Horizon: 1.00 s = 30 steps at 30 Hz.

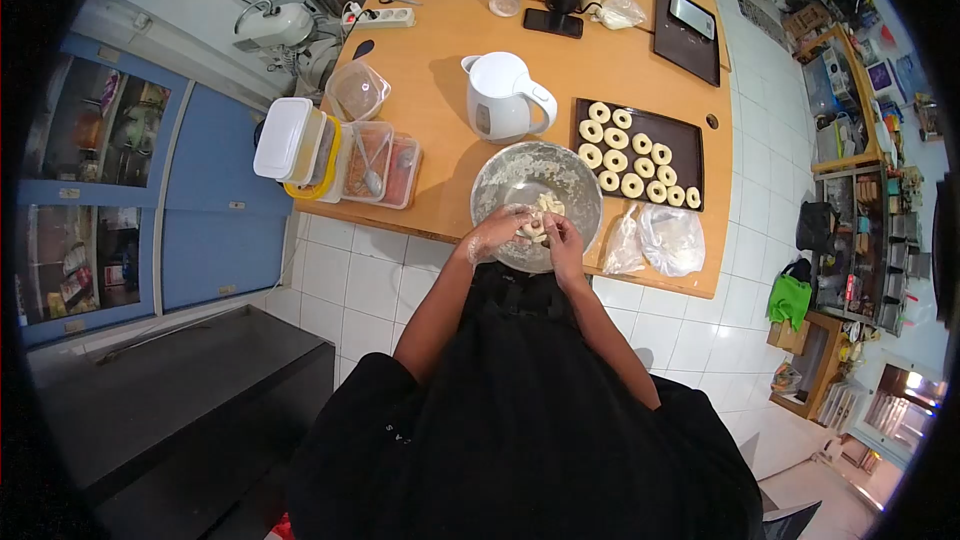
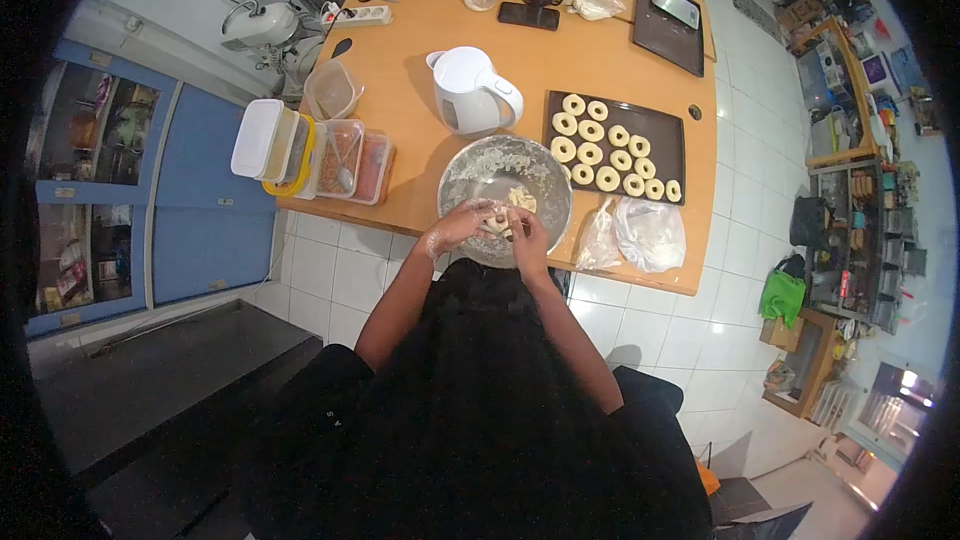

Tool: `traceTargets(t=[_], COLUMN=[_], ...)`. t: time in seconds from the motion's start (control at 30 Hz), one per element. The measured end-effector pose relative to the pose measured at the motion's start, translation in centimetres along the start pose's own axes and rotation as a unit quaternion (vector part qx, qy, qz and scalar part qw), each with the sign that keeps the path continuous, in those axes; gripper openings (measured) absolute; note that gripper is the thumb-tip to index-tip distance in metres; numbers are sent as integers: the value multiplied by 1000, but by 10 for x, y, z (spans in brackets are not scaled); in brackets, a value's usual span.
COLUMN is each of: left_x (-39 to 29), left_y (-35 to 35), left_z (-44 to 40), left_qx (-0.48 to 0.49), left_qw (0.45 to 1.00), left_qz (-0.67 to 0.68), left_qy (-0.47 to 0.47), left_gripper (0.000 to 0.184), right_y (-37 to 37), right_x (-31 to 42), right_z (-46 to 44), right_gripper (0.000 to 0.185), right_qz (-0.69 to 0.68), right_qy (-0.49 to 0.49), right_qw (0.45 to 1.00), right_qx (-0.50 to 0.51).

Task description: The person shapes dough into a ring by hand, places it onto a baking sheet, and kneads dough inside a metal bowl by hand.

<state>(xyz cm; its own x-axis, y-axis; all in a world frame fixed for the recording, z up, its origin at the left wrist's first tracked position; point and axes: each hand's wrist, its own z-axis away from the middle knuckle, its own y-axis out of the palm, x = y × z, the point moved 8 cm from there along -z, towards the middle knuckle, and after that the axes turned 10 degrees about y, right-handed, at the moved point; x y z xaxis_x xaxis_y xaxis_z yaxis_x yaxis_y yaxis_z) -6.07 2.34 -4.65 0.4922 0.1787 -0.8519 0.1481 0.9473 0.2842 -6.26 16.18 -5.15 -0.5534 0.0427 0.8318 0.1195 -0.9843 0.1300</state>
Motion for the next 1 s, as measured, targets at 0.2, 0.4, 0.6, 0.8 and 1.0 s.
traceTargets(t=[0.2, 0.4, 0.6, 0.8, 1.0], left_x=[-10, -15, -14, -6, -10], left_y=[7, 7, -2, 0, 2], left_z=[7, 8, 8, 9, 9], left_qx=[13, 8, -52, -6, -9], left_qw=[999, 996, 984, 986, 982], left_qz=[-37, -75, -160, -152, -166], left_qy=[-3, 48, 64, 62, 87], left_gripper=[35, 30, 28, 33, 39], right_y=[2, -6, -2, -1, 0], right_x=[-2, -6, -18, -16, -11], right_z=[7, 4, -2, 0, 1], right_gripper=[35, 36, 33, 34, 28], right_qz=[-70, -55, -79, -78, -63], right_qy=[67, 98, 104, 95, 71], right_qw=[994, 992, 985, 986, 991], right_qx=[58, 65, 113, 111, 94])
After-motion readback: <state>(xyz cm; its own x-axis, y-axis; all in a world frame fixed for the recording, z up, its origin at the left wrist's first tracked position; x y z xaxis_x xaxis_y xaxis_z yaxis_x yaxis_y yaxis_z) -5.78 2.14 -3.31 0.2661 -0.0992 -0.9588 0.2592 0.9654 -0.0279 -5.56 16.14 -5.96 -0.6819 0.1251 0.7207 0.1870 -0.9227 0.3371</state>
